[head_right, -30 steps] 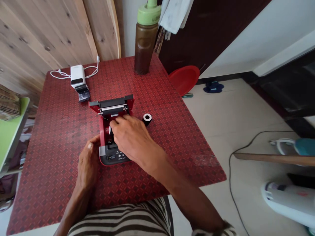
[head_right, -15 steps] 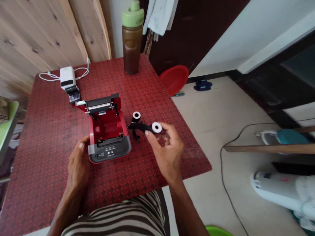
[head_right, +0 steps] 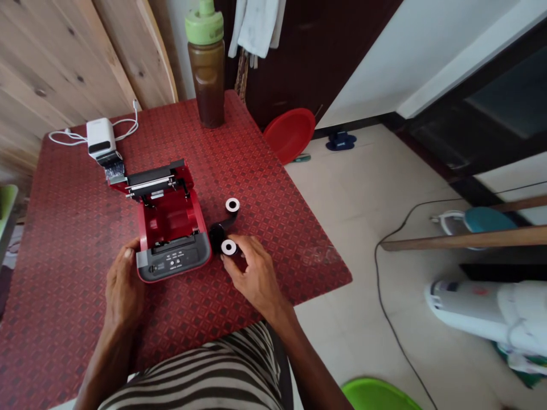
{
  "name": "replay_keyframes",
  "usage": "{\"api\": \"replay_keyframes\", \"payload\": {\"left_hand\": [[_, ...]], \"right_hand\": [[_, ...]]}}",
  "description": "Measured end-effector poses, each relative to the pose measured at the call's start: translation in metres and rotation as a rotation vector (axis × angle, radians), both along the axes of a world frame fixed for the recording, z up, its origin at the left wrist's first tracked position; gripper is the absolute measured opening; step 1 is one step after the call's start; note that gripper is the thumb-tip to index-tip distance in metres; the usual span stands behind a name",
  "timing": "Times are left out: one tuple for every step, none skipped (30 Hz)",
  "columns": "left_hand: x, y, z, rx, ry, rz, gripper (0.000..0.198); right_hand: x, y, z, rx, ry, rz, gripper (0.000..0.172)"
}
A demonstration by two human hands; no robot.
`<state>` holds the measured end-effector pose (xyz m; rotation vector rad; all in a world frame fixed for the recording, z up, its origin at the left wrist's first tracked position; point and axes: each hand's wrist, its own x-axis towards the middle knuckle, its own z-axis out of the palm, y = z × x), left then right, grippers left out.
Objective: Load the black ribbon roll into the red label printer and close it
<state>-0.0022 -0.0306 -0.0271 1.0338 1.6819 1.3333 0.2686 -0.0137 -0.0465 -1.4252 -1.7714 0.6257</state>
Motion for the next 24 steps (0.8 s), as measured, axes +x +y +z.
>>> {"api": "replay_keyframes", "payload": {"left_hand": [[0.000,0.000,-0.001,0.002,-0.013,0.000,0.050],[0.000,0.000,-0.001,0.002,-0.026,-0.001,0.050],[0.000,0.000,-0.001,0.001,-0.037,-0.002,0.050],[0.000,0.000,-0.001,0.000,-0.043,-0.002,0.050],[0.001,-0.001,-0.001,-0.003,-0.042,-0.002,0.050],[0.001,-0.001,0.000,-0.007,-0.036,-0.001,0.050],[0.001,-0.001,0.001,-0.010,-0.027,0.000,0.050],[0.001,-0.001,0.002,-0.013,-0.016,0.002,0.050],[0.002,-0.001,0.003,-0.014,-0.006,0.004,0.050],[0.002,-0.001,0.003,-0.015,0.001,0.005,0.050],[0.001,-0.001,0.003,-0.014,0.000,0.004,0.050],[0.001,-0.001,0.002,-0.013,-0.005,0.002,0.050],[0.001,-0.001,0.001,-0.010,-0.012,0.000,0.050],[0.001,-0.001,0.000,-0.007,-0.017,-0.002,0.051],[0.000,-0.001,-0.001,-0.003,-0.018,-0.004,0.051],[0.000,-0.001,-0.002,0.000,-0.014,-0.006,0.052],[0.000,-0.001,-0.002,0.002,-0.005,-0.004,0.053],[0.000,-0.001,-0.002,-0.001,0.006,-0.001,0.053],[0.000,-0.001,-0.002,-0.006,0.015,0.004,0.054],[0.000,-0.001,-0.002,-0.013,0.018,0.009,0.054],[0.000,-0.001,-0.002,-0.020,0.016,0.013,0.054],[0.000,-0.001,-0.002,-0.026,0.005,0.014,0.054],[-0.001,-0.001,-0.002,-0.028,-0.011,0.014,0.053],[-0.001,-0.002,-0.003,-0.026,-0.029,0.010,0.052]], "right_hand": [[0.002,0.001,0.001,-0.002,-0.002,0.023,0.026],[0.005,0.001,0.003,-0.009,-0.004,0.042,0.030],[0.009,0.002,0.005,-0.024,-0.006,0.060,0.036],[0.014,0.003,0.008,-0.048,-0.007,0.076,0.043],[0.019,0.004,0.011,-0.085,-0.005,0.090,0.050],[0.025,0.006,0.015,-0.132,-0.001,0.105,0.056],[0.031,0.008,0.019,-0.185,0.009,0.120,0.058],[0.037,0.011,0.023,-0.241,0.026,0.133,0.058],[0.043,0.015,0.027,-0.292,0.049,0.143,0.056],[0.049,0.019,0.032,-0.338,0.079,0.152,0.054],[0.053,0.023,0.036,-0.375,0.116,0.168,0.053],[0.057,0.027,0.041,-0.402,0.158,0.195,0.054],[0.060,0.031,0.045,-0.422,0.205,0.231,0.056],[0.062,0.036,0.048,-0.432,0.254,0.262,0.057],[0.063,0.041,0.050,-0.427,0.299,0.271,0.057],[0.062,0.046,0.050,-0.407,0.330,0.244,0.055],[0.061,0.052,0.048,-0.371,0.342,0.182,0.050],[0.059,0.059,0.045,-0.324,0.330,0.099,0.044],[0.057,0.066,0.040,-0.272,0.294,0.015,0.038],[0.054,0.073,0.034,-0.226,0.245,-0.044,0.033],[0.050,0.081,0.027,-0.194,0.195,-0.065,0.034],[0.047,0.088,0.020,-0.174,0.154,-0.057,0.039],[0.042,0.094,0.013,-0.163,0.127,-0.033,0.045],[0.038,0.100,0.006,-0.154,0.113,-0.006,0.048]]}}
